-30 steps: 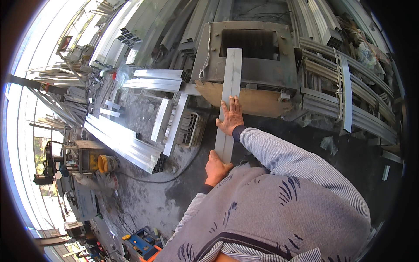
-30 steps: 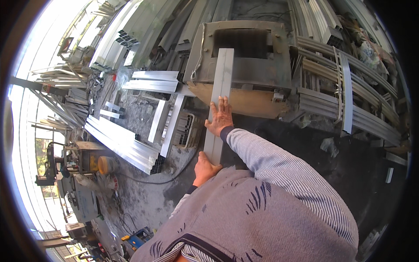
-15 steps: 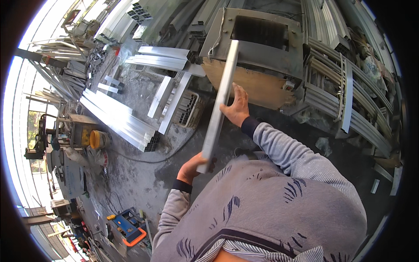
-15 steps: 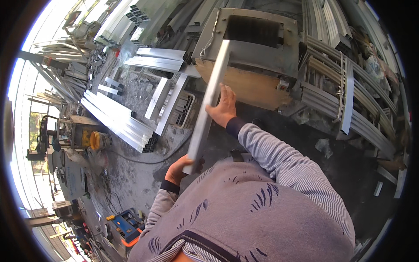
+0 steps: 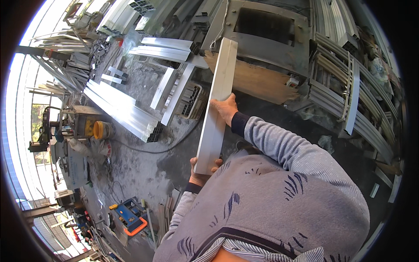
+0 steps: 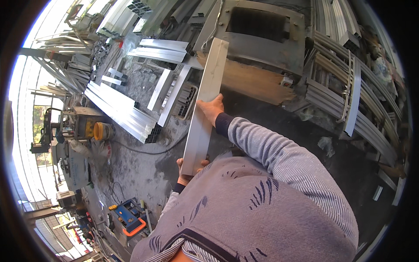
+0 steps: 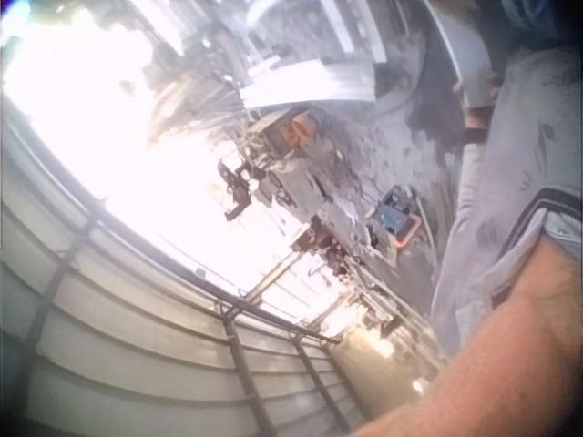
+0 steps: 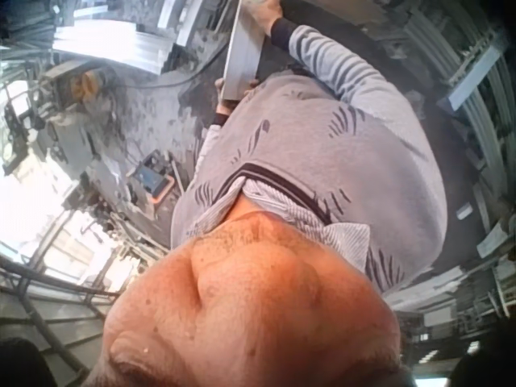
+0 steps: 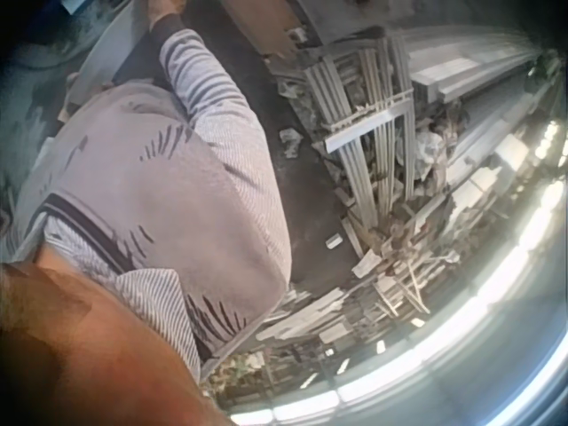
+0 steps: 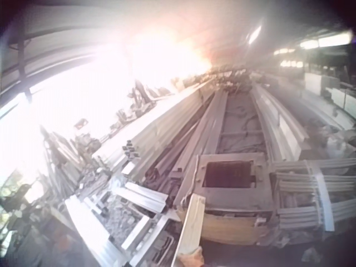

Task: The person repeatedly picks up long silver metal profiles from a nearby stack, places them into a machine slot, and then removes them to return them to the stack. This cycle is performed multiple times without a visible final assembly or change in state.

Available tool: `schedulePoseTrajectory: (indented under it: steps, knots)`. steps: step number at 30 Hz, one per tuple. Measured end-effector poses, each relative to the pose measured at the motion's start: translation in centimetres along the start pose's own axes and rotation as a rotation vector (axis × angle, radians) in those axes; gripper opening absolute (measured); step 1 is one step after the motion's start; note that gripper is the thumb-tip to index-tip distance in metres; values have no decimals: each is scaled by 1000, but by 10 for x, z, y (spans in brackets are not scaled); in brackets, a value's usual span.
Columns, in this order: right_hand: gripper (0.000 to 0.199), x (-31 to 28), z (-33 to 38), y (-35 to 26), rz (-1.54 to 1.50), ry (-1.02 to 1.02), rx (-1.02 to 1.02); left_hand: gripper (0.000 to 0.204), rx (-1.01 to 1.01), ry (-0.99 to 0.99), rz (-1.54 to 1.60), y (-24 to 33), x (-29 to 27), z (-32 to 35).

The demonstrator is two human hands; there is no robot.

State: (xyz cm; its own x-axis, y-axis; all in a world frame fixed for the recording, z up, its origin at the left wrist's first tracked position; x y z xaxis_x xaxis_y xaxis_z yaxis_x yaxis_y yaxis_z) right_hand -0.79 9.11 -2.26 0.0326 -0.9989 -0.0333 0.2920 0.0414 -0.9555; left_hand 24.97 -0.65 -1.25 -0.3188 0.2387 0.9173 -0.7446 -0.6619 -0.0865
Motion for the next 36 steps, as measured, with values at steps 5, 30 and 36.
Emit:
schedulePoseTrajectory:
  steps: [5,30,36]
  knots:
    - [83,6,-3,-4,-160,-49,7,94,-36,-115,9,1,10,7]
    - [49,-115,-232,-47,-745,-224,-27,78,219,1314,-1876,173,183,-191]
    - [30,-138,-247,-11,-894,-103,-10,84,80,1323,-2018,180,184,-224]
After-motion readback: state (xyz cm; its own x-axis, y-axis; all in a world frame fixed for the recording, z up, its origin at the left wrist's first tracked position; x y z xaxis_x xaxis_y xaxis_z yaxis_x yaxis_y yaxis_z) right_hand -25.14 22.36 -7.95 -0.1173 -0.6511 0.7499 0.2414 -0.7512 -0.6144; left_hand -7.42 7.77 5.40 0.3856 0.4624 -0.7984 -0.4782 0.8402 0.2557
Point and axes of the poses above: each hand's wrist, its own z-axis away from the middle knuckle, its own x-axis out of the palm, y = z × x, the point moved 9 cm from there along -z, towards the middle knuckle, and after that the axes turned 15 degrees about -x, right-handed, at the moved point
